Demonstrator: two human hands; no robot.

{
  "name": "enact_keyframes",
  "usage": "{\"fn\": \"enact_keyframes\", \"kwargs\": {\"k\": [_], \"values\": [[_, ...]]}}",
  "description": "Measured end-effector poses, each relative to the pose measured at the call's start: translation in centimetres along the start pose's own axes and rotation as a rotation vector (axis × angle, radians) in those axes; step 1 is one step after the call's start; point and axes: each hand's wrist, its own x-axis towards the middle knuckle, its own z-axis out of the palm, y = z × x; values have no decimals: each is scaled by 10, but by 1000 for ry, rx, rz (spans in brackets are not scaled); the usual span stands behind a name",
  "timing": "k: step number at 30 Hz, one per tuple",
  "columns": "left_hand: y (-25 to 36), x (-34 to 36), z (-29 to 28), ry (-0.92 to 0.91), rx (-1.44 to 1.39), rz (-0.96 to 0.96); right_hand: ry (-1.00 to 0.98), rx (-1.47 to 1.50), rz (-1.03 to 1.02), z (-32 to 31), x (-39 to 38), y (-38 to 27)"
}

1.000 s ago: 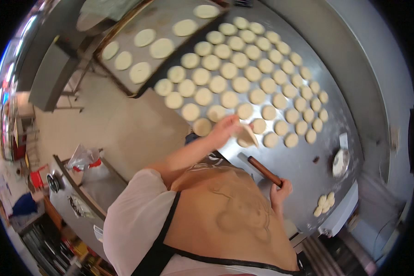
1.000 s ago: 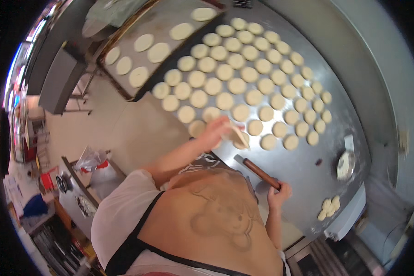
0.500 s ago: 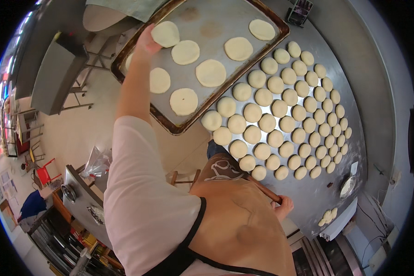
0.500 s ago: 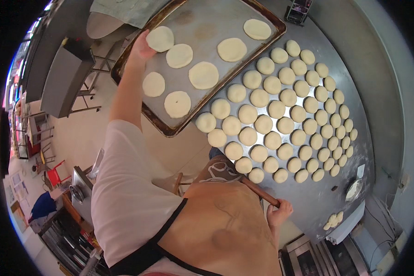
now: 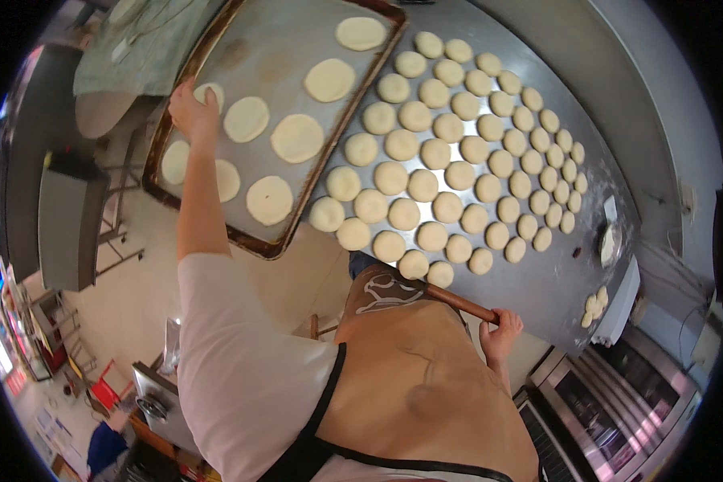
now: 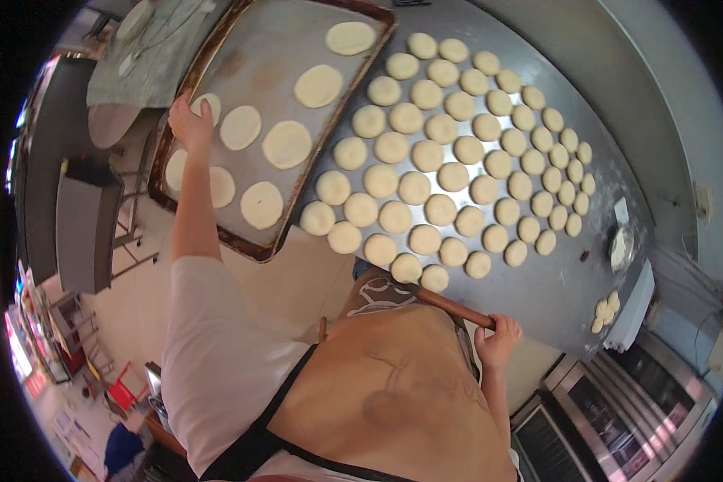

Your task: The person uses a wooden rolling pin to flatten small rounds of dough on a metal table and places the flattened pieces onto a baking tray.

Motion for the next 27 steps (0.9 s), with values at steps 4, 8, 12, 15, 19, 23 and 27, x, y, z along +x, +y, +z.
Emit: {"fn": "enact_keyframes", "kwargs": {"k": [4, 8, 12, 15, 19, 23, 27], "values": [[159, -85, -26, -157, -450, 470, 26, 71, 0, 8, -6, 23], [348, -258, -93, -905, -1000, 633, 63, 146, -77, 20, 1, 57], [439, -394, -141, -1128, -751, 973, 114, 278, -200, 39, 31, 105], [470, -462, -133, -1422, -512, 785, 151, 338, -303, 56, 46, 151], [485, -509, -143, -1393, -337, 423, 321, 374, -274, 76, 83, 192], [489, -558, -158, -1158, -338, 296, 41, 523, -233, 74, 131, 187], [493, -578, -159, -1071, -380, 330, 165, 367, -9, 90, 142, 129]]}}
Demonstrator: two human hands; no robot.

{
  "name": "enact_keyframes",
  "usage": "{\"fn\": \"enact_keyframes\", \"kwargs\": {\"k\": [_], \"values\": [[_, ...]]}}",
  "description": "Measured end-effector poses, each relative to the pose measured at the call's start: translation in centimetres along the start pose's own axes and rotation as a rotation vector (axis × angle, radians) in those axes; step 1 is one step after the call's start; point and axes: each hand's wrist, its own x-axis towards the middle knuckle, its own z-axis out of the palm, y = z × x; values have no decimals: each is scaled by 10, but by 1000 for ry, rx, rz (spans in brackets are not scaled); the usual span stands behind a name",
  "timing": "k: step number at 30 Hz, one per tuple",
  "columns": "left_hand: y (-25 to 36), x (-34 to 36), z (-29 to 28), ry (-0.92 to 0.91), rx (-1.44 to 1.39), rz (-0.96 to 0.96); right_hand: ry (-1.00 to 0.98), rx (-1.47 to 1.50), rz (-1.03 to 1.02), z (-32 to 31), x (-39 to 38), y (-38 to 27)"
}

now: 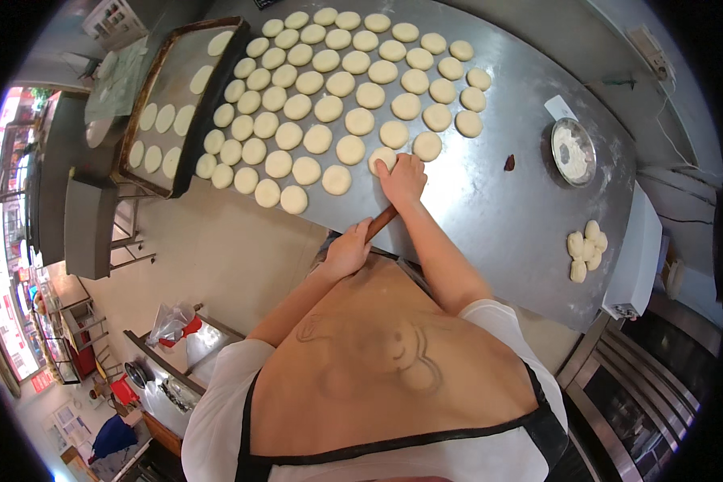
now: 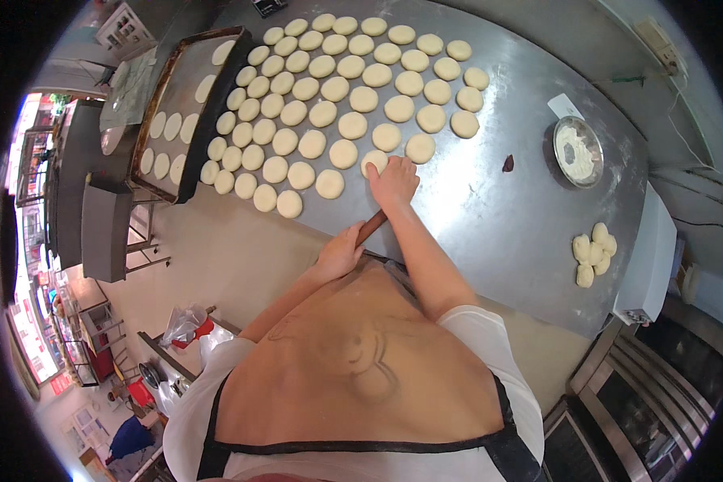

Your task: The person uses a wooden rolling pin to flatten small rounds of dough on a metal table and places the flattened pieces onto a baking tray.

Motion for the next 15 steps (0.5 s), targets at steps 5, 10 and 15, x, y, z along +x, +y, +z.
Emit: {"fn": "enact_keyframes", "kwargs": {"k": [5, 10, 15], "values": [[-5, 13, -13, -199, -71, -85, -98, 415, -133, 7, -5, -21], [-14, 33, -27, -143, -104, -57, -244, 631, -23, -55, -32, 0], [-9, 63, -28, -130, -52, 7, -341, 207, -137, -83, -70, 62]]}}
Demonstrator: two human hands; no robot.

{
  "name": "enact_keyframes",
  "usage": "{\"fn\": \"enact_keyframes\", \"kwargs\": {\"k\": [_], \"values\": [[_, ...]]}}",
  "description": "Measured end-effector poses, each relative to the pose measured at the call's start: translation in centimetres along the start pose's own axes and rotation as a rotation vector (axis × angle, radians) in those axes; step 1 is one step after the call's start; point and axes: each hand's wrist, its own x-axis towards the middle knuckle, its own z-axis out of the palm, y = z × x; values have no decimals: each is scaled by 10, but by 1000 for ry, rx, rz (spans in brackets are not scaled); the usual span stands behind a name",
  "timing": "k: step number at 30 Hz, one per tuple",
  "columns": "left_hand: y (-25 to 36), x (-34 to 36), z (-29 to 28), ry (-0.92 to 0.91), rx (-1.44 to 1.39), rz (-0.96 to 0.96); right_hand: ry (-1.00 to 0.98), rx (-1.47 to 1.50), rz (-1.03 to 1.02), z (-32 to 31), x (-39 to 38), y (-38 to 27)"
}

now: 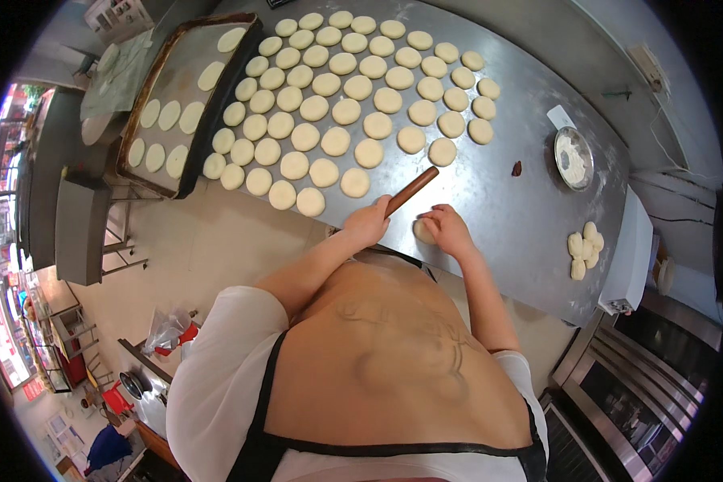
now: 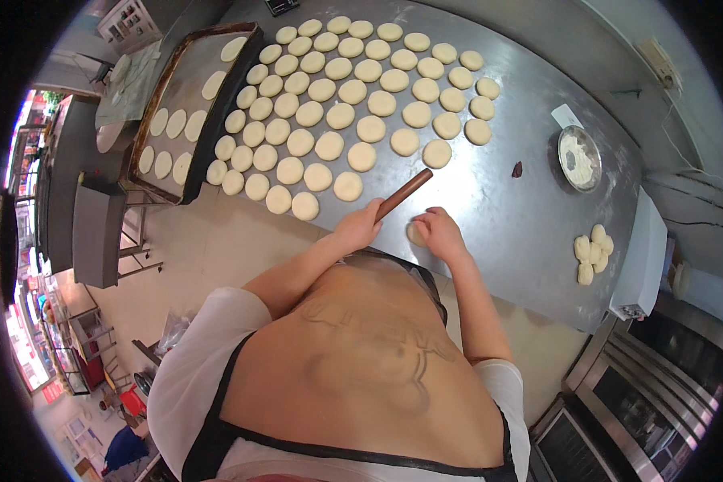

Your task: The person uses a wooden rolling pin to flatten small rounds of dough on a metal table and places the flattened pieces onto a baking tray.

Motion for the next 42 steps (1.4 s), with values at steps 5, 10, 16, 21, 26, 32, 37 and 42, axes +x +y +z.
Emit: {"fn": "enact_keyframes", "kwargs": {"k": [5, 10, 16, 21, 26, 32, 37, 42], "values": [[8, 23, -9, -88, 71, 10, 258, -329, -17, 51, -10, -7], [0, 23, -7, -112, 56, -65, 185, -348, 20, 62, -10, -8], [-10, 11, -2, -28, -95, 51, 231, -463, 114, 56, 3, -13], [-21, -1, 6, 62, -145, 83, 130, -326, 284, 55, 18, -6], [-3, 3, -6, 50, -129, 23, 184, -430, 230, 63, 23, 0], [0, -2, 3, 65, -102, 70, 350, -227, 54, 58, 25, -6], [32, 6, -8, -183, 112, 284, 493, -303, 72, 50, -23, 9], [32, 27, 18, 64, 541, 486, 388, -365, 341, 42, -71, 25]]}}
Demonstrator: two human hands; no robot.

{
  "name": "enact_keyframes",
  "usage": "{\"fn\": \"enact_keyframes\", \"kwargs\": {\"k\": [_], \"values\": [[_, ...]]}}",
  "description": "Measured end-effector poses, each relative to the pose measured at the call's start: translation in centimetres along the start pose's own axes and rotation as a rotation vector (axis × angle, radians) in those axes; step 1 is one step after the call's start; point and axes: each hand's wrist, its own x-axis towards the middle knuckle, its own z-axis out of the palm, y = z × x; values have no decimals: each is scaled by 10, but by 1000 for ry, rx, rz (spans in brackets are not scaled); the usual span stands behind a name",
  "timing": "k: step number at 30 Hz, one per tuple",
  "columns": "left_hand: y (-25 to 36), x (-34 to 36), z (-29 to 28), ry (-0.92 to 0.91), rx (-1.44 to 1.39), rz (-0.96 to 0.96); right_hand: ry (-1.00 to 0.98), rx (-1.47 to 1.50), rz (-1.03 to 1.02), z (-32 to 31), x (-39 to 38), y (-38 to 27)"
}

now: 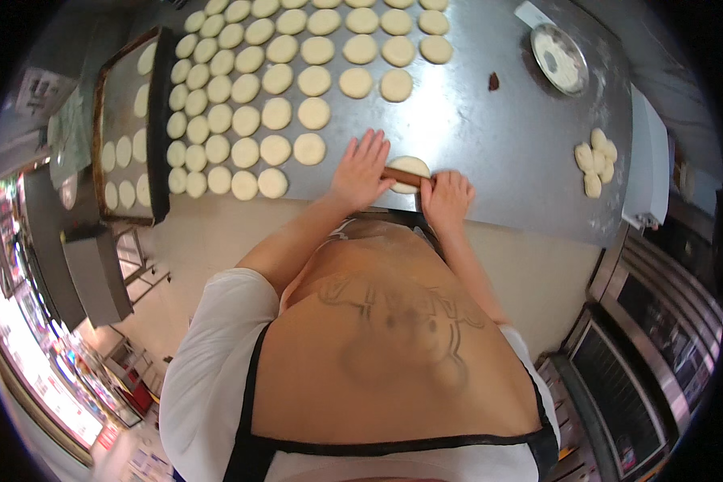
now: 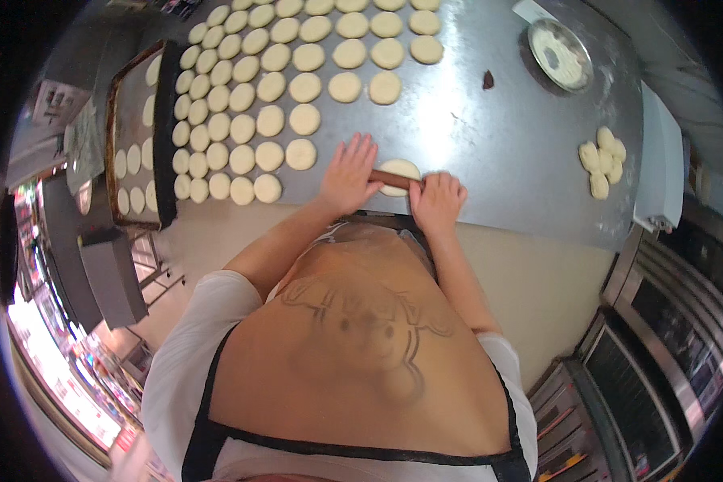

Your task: The person uses a wooden rolling pin to flatten small rounds of dough on a metal table and places the flattened pieces onto a baking tray.

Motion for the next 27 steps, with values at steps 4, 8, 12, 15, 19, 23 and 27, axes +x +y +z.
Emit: {"fn": "enact_keyframes", "kwargs": {"k": [4, 8, 12, 15, 19, 23, 27], "values": [[-21, 68, -19, 80, 141, -45, 104, -62, -8, -14, 86, -5], [-10, 48, -24, 1, 208, 13, 209, -42, -113, -5, 52, 8], [0, -30, 1, -158, 82, 211, -64, 120, -154, -3, -55, 28], [-7, 10, 1, -52, 93, 143, -65, -55, -126, -13, 12, 20], [-29, 107, -20, 283, 114, 140, 141, -146, -126, -11, 113, 24], [-17, 93, 12, 193, -60, 203, 25, -93, -105, -12, 81, 13], [14, 69, 3, -65, -434, -100, -19, 62, -185, 11, -48, 17]]}}
